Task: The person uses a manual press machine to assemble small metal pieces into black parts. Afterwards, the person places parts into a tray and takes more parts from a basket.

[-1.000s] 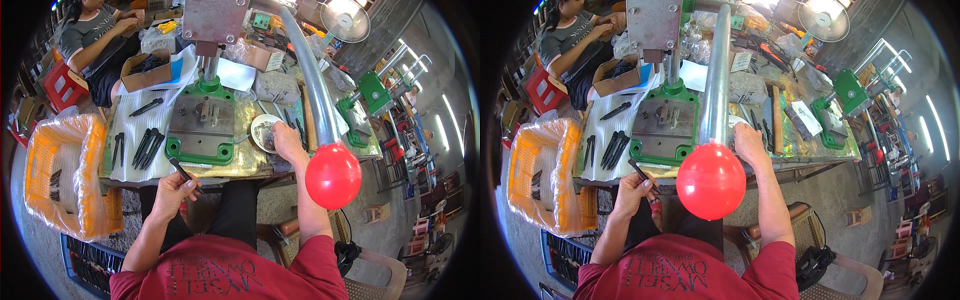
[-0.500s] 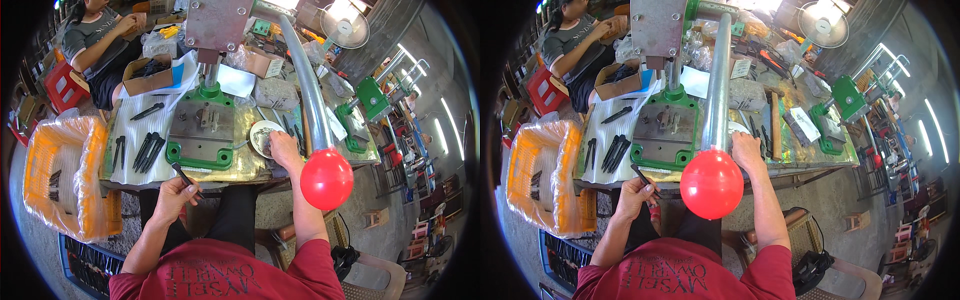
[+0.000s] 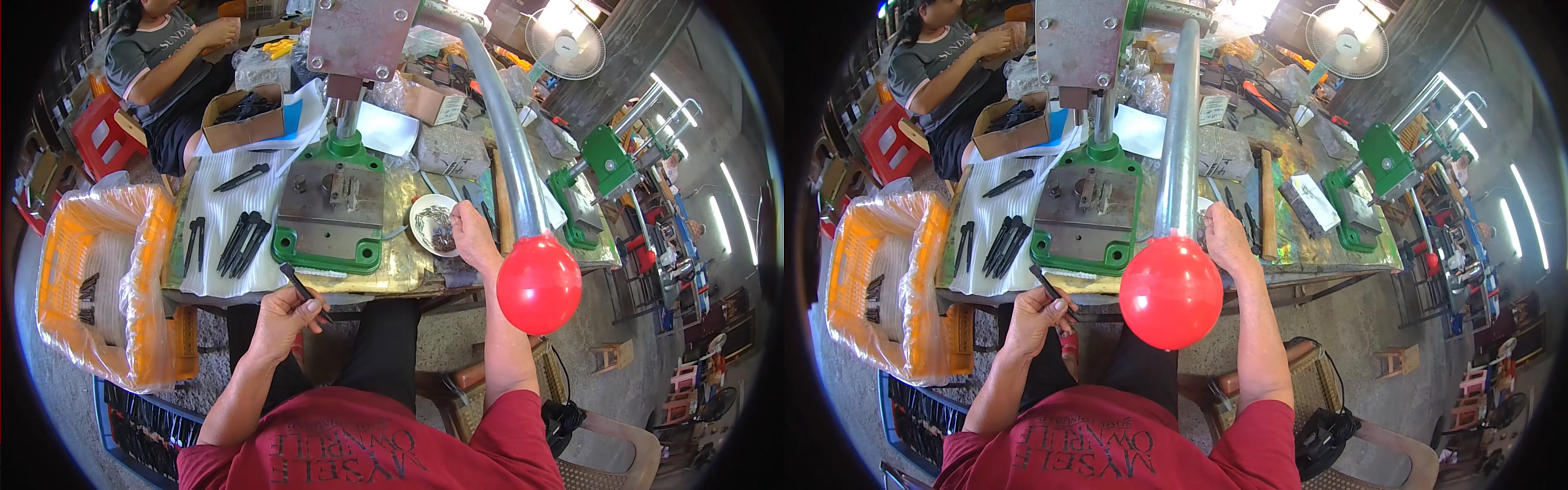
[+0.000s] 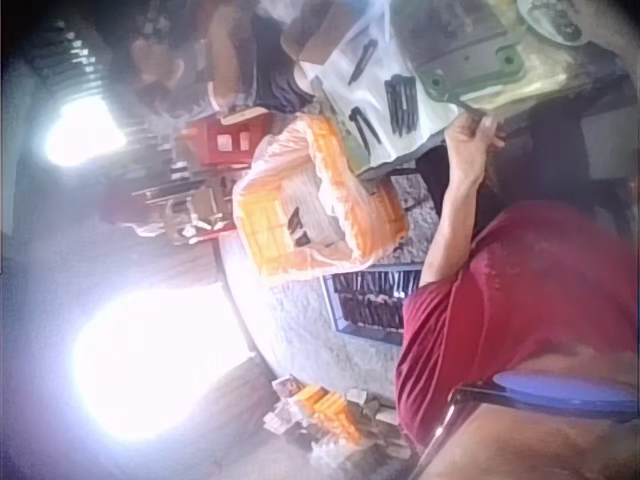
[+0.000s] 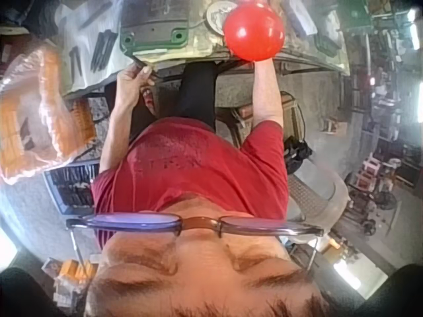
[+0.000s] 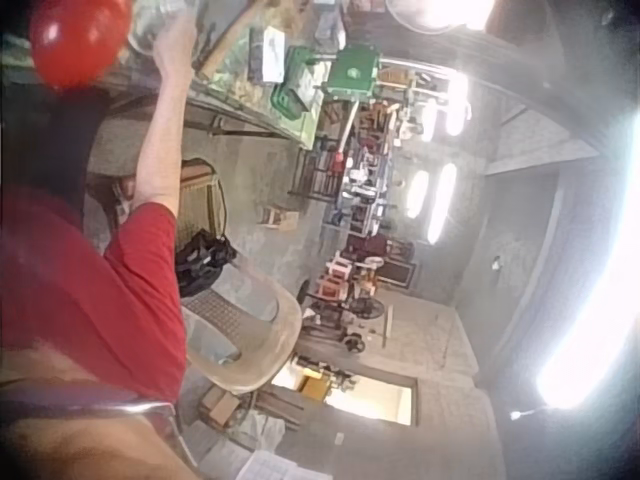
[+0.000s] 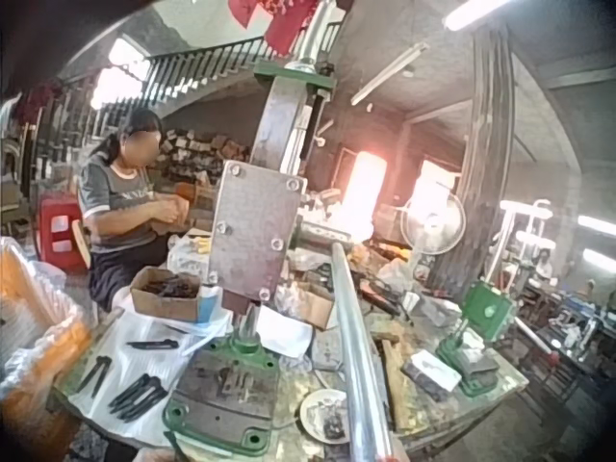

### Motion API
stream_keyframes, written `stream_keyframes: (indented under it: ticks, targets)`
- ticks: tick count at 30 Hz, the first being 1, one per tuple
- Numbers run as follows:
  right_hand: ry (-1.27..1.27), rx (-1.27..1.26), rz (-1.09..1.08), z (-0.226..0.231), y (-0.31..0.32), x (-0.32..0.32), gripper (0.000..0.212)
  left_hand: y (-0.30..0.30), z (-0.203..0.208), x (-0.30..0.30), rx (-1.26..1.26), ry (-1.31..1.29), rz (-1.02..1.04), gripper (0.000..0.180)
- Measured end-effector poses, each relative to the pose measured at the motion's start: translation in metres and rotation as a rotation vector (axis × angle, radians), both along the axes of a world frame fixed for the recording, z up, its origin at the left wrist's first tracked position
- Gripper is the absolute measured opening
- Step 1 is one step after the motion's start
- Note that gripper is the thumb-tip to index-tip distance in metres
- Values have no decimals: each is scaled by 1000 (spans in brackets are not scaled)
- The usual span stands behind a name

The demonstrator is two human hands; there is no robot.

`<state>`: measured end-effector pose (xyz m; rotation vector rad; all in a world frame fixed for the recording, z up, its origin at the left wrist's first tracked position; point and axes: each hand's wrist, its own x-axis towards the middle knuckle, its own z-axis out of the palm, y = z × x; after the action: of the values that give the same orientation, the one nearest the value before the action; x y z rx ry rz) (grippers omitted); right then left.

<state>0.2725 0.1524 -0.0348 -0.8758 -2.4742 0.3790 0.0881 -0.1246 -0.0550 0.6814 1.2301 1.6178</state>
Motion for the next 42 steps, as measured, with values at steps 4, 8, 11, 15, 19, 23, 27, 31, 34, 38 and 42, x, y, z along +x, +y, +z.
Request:
stream_keyframes:
  ticks: [4, 8, 11, 15, 19, 23, 27, 31, 34, 38, 42]
  targets:
    - [237, -436, -30, 2, -5, -3, 6, -1, -2, 0, 9, 4, 6, 13]
    - [386, -551, 57, -8, 4, 2, 8, 1, -7, 0, 40, 23, 33, 20]
    - [423, -641, 40, -7, 3, 3, 6, 1, -7, -1, 22, 11, 30, 18]
    - [509, -793, 113, -4, 1, 5, 7, 2, -6, 0, 14, 10, 24, 15]
    - [601, -866, 160, -7, 2, 8, 8, 3, -4, 1, 14, 2, 9, 14]
    - [687, -931, 137, -8, 0, 6, 8, 4, -4, 1, 13, 9, 12, 15]
    - [757, -973, 128, -7, -3, 3, 5, 5, -5, 2, 13, 10, 13, 15]
    - [855, -1064, 149, -5, -6, 1, 4, 6, -3, 2, 18, 20, 9, 15]
    - [898, -1120, 178, -7, -6, -1, 5, 5, -3, 1, 5, 7, -16, 13]
    - [939, -1136, 205, -10, -6, -2, 5, 6, -2, 2, 3, 11, -23, 12]
    - [980, -1160, 212, -10, -9, -6, 6, 8, 0, 3, -3, 16, -27, 12]
